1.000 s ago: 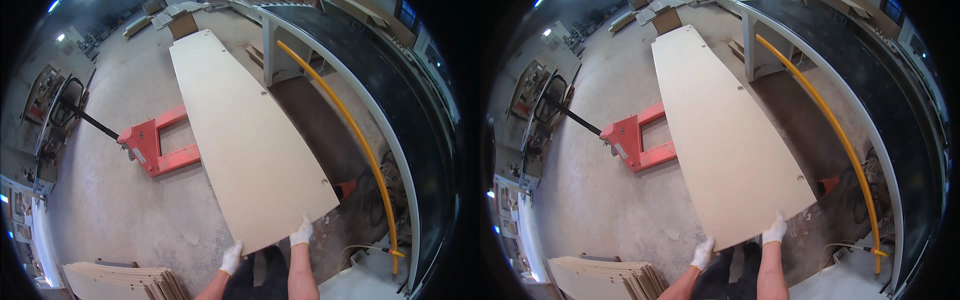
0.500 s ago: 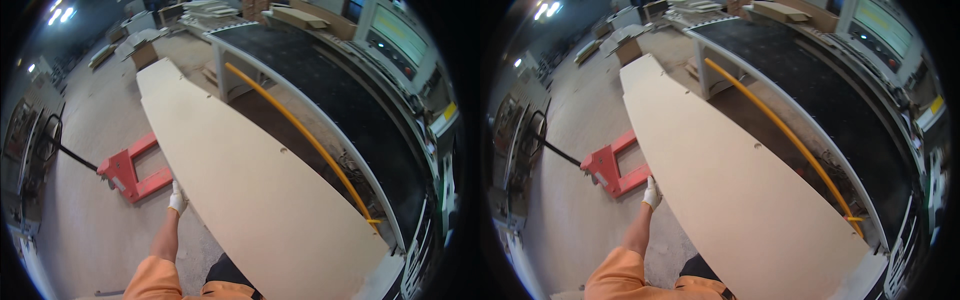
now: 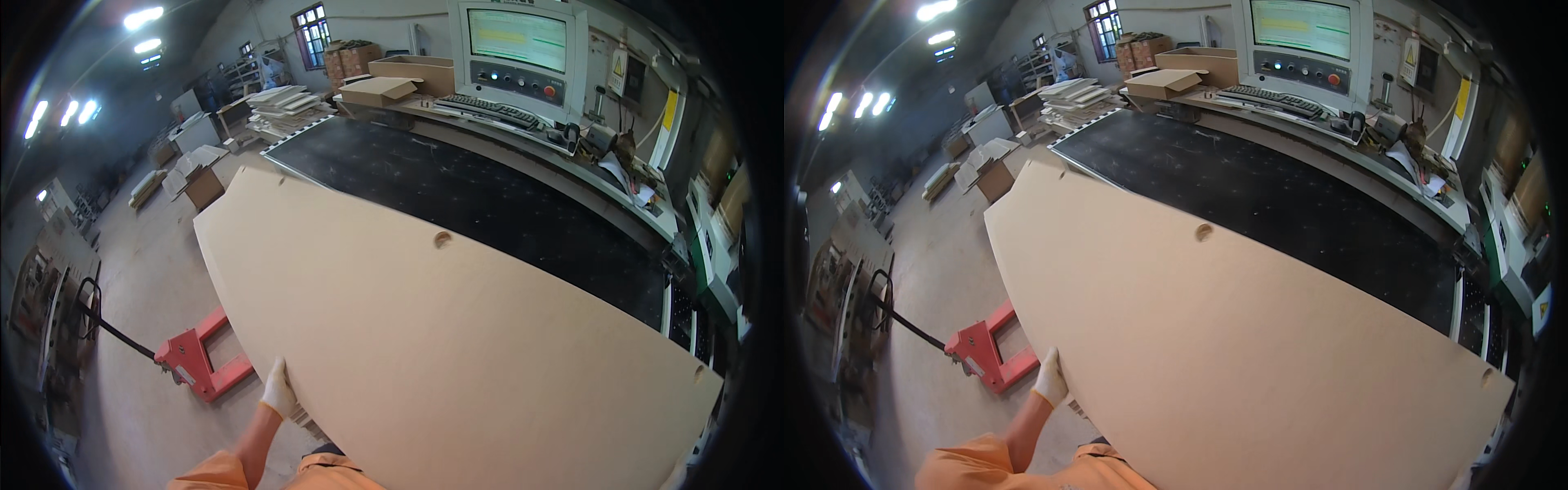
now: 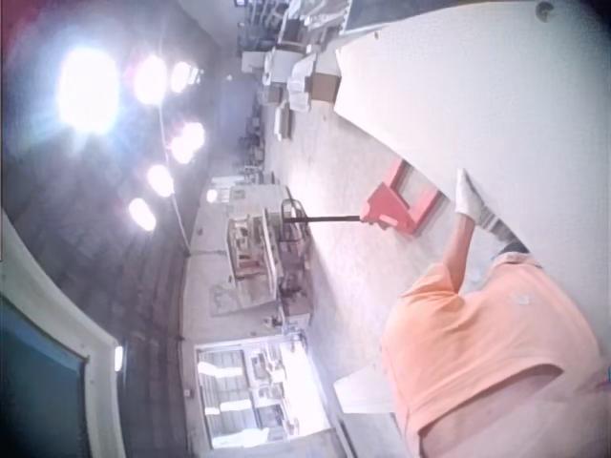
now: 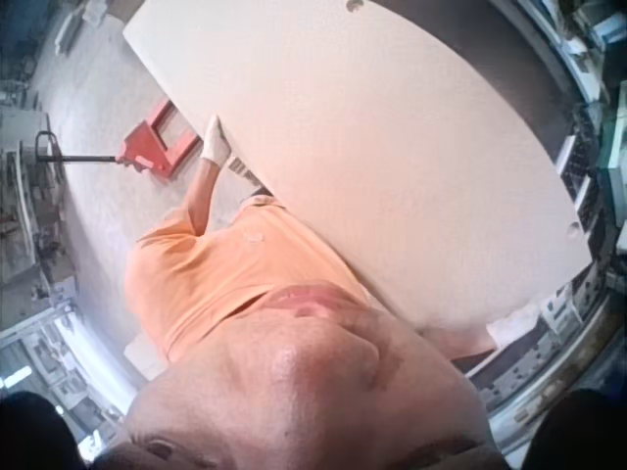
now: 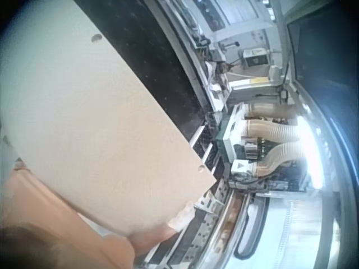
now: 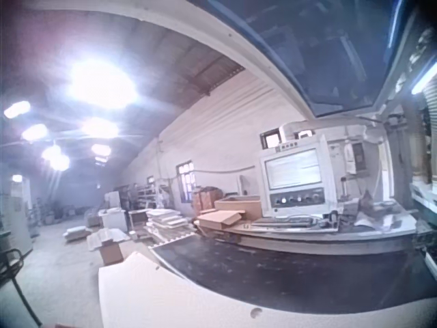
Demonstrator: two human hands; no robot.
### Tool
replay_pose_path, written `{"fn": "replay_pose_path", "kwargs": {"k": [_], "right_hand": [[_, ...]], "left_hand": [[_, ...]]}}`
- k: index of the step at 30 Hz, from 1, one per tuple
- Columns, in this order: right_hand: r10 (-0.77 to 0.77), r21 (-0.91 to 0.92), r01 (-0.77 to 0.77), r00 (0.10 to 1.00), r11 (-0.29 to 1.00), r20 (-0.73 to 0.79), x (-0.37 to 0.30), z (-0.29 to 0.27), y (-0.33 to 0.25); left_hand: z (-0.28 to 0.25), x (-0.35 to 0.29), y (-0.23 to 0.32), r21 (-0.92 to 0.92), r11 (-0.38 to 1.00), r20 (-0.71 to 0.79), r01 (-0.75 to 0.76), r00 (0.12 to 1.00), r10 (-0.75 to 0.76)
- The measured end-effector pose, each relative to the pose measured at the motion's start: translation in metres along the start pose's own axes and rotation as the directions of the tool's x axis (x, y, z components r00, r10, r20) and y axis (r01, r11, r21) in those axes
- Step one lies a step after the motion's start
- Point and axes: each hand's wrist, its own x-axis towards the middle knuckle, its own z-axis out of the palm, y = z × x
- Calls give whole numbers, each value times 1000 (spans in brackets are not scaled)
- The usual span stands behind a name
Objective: The person repeatedly picks up large wood panels from a stack, places them on a CNC machine bed, and uses a yellow pry bar to lift and remove them. The person stacks the removed panels on the floor and repeats the cycle with new panels.
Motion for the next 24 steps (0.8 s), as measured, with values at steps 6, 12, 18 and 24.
{"fn": "replay_pose_path", "kwargs": {"k": [6,12,18,24], "right_hand": [[195,266,-204,979,942,59,21,91,76],[559,37,-598,767,801,315,-2,118,-6],[373,674,-533,845,512,384,39,231,-19],[233,574,-443,885,689,403,208,244,-67]], "left_hand": [[90,51,38,141,987,68,-72,996,63],[148,162,22,212,977,77,-17,997,1],[212,277,25,249,968,56,-23,998,9],[281,336,38,510,860,133,2,988,-81]]}}
